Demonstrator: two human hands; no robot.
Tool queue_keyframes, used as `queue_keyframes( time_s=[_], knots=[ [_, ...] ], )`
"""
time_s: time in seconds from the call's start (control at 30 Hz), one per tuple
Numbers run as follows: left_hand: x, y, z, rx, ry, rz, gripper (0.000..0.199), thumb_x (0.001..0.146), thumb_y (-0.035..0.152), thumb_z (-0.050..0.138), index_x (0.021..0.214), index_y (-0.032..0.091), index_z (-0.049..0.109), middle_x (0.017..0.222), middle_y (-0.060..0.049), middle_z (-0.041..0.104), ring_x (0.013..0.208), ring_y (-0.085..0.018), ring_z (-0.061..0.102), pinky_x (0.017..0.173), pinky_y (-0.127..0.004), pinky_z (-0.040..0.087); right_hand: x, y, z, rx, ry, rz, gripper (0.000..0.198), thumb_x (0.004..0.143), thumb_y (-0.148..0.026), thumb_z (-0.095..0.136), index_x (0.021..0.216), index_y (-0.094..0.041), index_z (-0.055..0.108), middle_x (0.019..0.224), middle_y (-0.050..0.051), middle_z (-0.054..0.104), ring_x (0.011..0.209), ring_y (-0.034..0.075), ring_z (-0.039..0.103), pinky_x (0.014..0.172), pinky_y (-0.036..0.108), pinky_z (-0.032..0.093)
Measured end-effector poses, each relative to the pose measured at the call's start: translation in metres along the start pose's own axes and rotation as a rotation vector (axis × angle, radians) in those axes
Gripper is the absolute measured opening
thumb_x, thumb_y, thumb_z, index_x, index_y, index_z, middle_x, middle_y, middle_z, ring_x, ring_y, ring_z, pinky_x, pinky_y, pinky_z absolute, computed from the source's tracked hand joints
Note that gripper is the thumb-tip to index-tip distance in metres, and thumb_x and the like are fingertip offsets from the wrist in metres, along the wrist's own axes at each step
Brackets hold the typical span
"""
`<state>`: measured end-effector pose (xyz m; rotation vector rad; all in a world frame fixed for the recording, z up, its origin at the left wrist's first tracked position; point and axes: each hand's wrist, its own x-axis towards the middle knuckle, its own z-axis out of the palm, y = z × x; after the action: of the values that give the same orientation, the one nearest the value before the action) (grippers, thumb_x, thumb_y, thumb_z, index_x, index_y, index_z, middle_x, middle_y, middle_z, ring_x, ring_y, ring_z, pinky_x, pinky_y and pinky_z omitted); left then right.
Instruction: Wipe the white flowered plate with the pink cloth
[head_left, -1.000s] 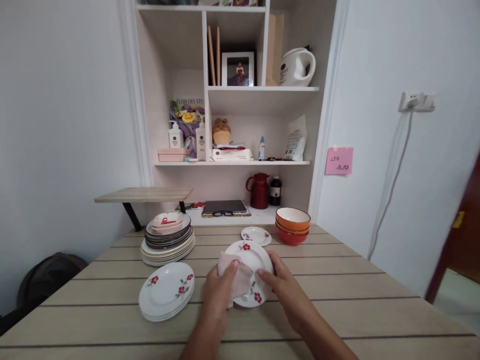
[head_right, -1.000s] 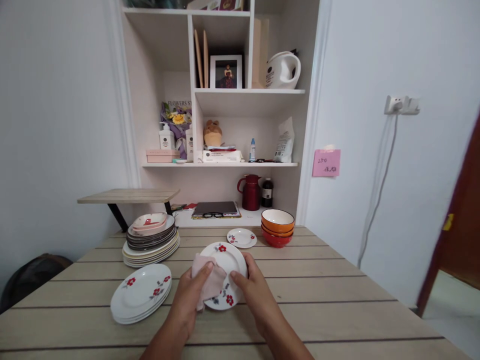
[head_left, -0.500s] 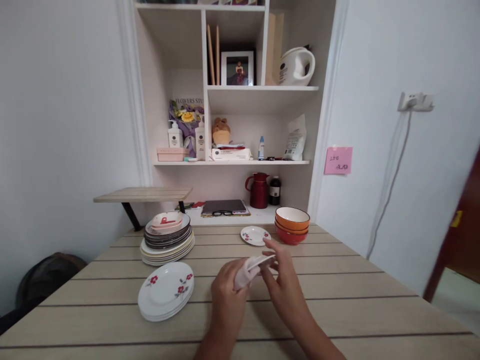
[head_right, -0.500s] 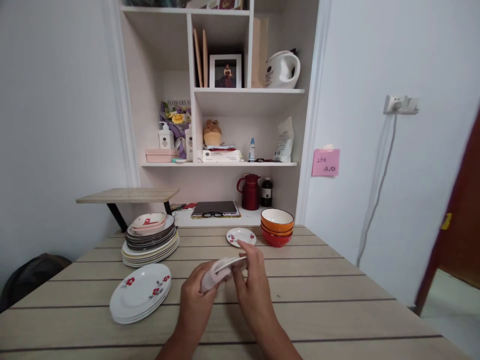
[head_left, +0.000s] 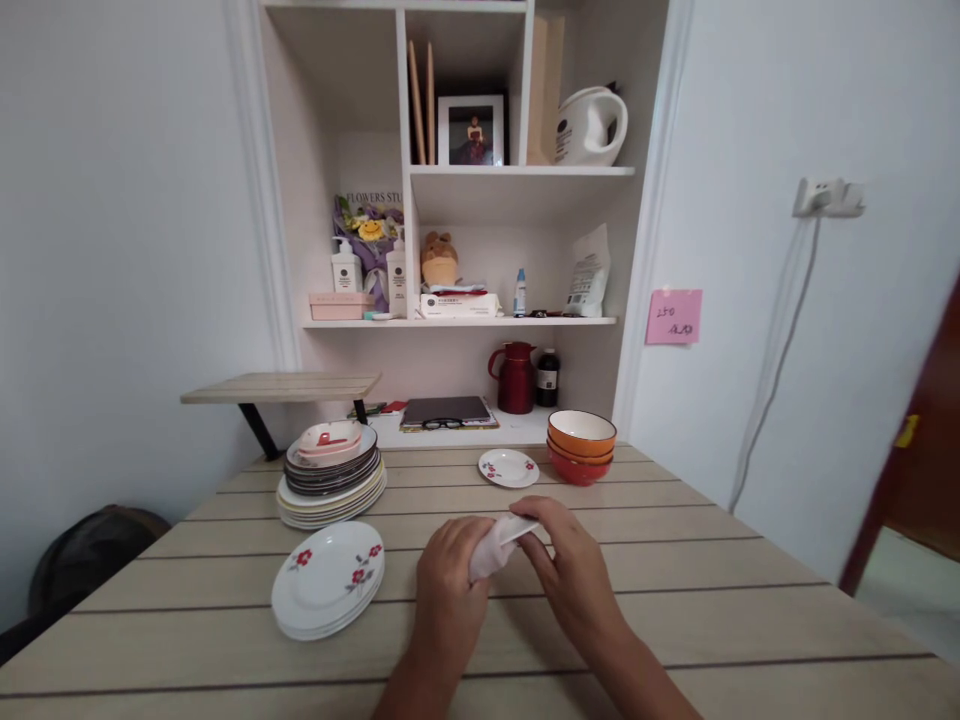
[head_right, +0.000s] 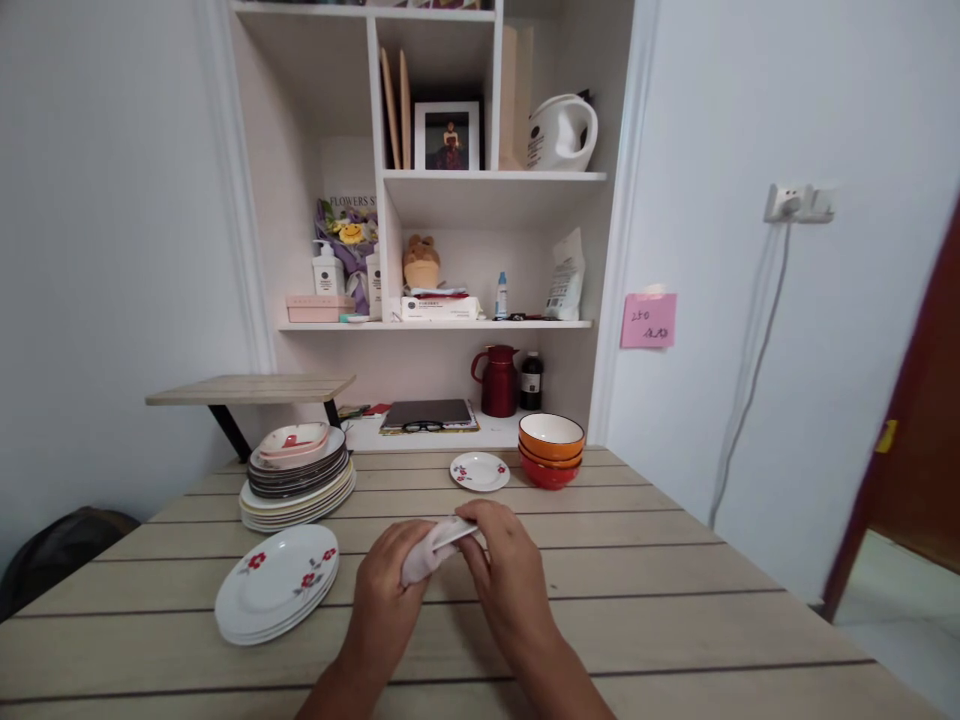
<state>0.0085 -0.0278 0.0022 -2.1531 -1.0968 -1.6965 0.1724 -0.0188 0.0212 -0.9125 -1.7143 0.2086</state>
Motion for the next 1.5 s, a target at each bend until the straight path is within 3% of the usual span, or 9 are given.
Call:
queue_keyframes(
  time_s=[0.2, 0.33, 0.6, 0.77, 0.9, 1.07, 1.23, 1.33, 1.5],
  knots=[
    [0.0, 0.001, 0.003, -0.161, 0.009, -0.109, 0.031, 0.075, 0.005, 0.06, 0.099, 0.021, 0.069, 0.093, -0.006, 0.073, 0.087, -0.021, 0.068, 0.08, -0.033, 0.055, 0.0, -0.004, -0.003, 0.099, -0.009, -0.092, 0.017, 0.091, -0.02, 0.052, 0.093, -0.028, 0.068, 0.099, 0.007, 0.07, 0.096, 0.025, 0.063, 0.085, 0.038, 0.048],
    [0.003, 0.003, 0.003, -0.315, -0.001, -0.266, 0.03, 0.069, 0.005, 0.063, 0.093, 0.021, 0.072, 0.092, -0.006, 0.073, 0.086, -0.021, 0.067, 0.08, -0.032, 0.054, -0.001, -0.005, -0.002, 0.161, -0.003, -0.043, 0.015, 0.091, -0.022, 0.054, 0.092, -0.027, 0.068, 0.099, 0.007, 0.07, 0.096, 0.025, 0.063, 0.085, 0.037, 0.047],
    [0.014, 0.016, 0.0, -0.713, -0.015, -0.809, 0.023, 0.066, 0.023, 0.073, 0.089, 0.016, 0.074, 0.084, -0.005, 0.075, 0.077, -0.021, 0.066, 0.07, -0.025, 0.052, -0.001, -0.003, 0.002, 0.411, 0.039, 0.317, 0.022, 0.083, -0.044, 0.063, 0.081, -0.022, 0.067, 0.075, 0.002, 0.064, 0.071, 0.021, 0.054, 0.063, 0.029, 0.042],
    [0.016, 0.016, 0.0, -0.826, 0.025, -0.874, 0.029, 0.068, 0.032, 0.074, 0.09, 0.014, 0.073, 0.086, -0.007, 0.076, 0.078, -0.021, 0.067, 0.071, -0.026, 0.052, -0.003, 0.0, 0.008, 0.632, 0.111, 0.5, 0.028, 0.078, -0.048, 0.068, 0.075, -0.022, 0.059, 0.065, -0.002, 0.056, 0.06, 0.016, 0.046, 0.055, 0.026, 0.035],
    [0.013, 0.014, 0.002, -0.719, 0.071, -0.863, 0.024, 0.068, 0.03, 0.073, 0.086, 0.014, 0.073, 0.084, -0.007, 0.076, 0.077, -0.021, 0.066, 0.073, -0.026, 0.052, -0.002, -0.001, 0.01, 0.712, -0.011, 0.537, 0.027, 0.082, -0.047, 0.065, 0.083, -0.021, 0.059, 0.072, -0.001, 0.061, 0.063, 0.016, 0.05, 0.058, 0.026, 0.038],
    [0.009, 0.013, 0.005, -0.586, 0.078, -0.803, 0.021, 0.072, 0.024, 0.069, 0.09, 0.016, 0.073, 0.086, -0.007, 0.075, 0.077, -0.022, 0.067, 0.072, -0.027, 0.052, 0.001, -0.003, 0.006, 0.415, 0.004, 0.386, 0.026, 0.086, -0.041, 0.06, 0.105, -0.023, 0.058, 0.093, 0.003, 0.067, 0.081, 0.021, 0.059, 0.073, 0.031, 0.045],
    [0.003, 0.004, 0.003, -0.296, 0.012, -0.409, 0.027, 0.074, 0.008, 0.059, 0.095, 0.02, 0.072, 0.096, -0.007, 0.074, 0.091, -0.024, 0.067, 0.083, -0.034, 0.051, 0.001, -0.001, 0.002, 0.08, -0.008, 0.133, 0.02, 0.088, -0.022, 0.051, 0.105, -0.024, 0.061, 0.11, 0.007, 0.065, 0.099, 0.024, 0.061, 0.085, 0.036, 0.047],
    [0.0, -0.001, 0.002, -0.108, -0.103, -0.146, 0.039, 0.07, -0.001, 0.055, 0.098, 0.022, 0.07, 0.097, -0.005, 0.074, 0.091, -0.024, 0.066, 0.083, -0.038, 0.051, -0.001, -0.001, 0.003, -0.069, -0.023, -0.05, 0.037, 0.079, -0.004, 0.043, 0.1, -0.025, 0.065, 0.119, 0.007, 0.063, 0.106, 0.024, 0.06, 0.088, 0.036, 0.047],
    [-0.002, -0.001, 0.004, -0.019, -0.07, -0.044, 0.039, 0.072, -0.005, 0.053, 0.1, 0.021, 0.066, 0.094, -0.005, 0.072, 0.088, -0.022, 0.065, 0.078, -0.036, 0.053, -0.003, 0.0, 0.003, -0.128, -0.063, -0.14, 0.034, 0.08, -0.002, 0.045, 0.097, -0.025, 0.064, 0.095, 0.004, 0.07, 0.089, 0.022, 0.064, 0.078, 0.032, 0.049]
  ],
)
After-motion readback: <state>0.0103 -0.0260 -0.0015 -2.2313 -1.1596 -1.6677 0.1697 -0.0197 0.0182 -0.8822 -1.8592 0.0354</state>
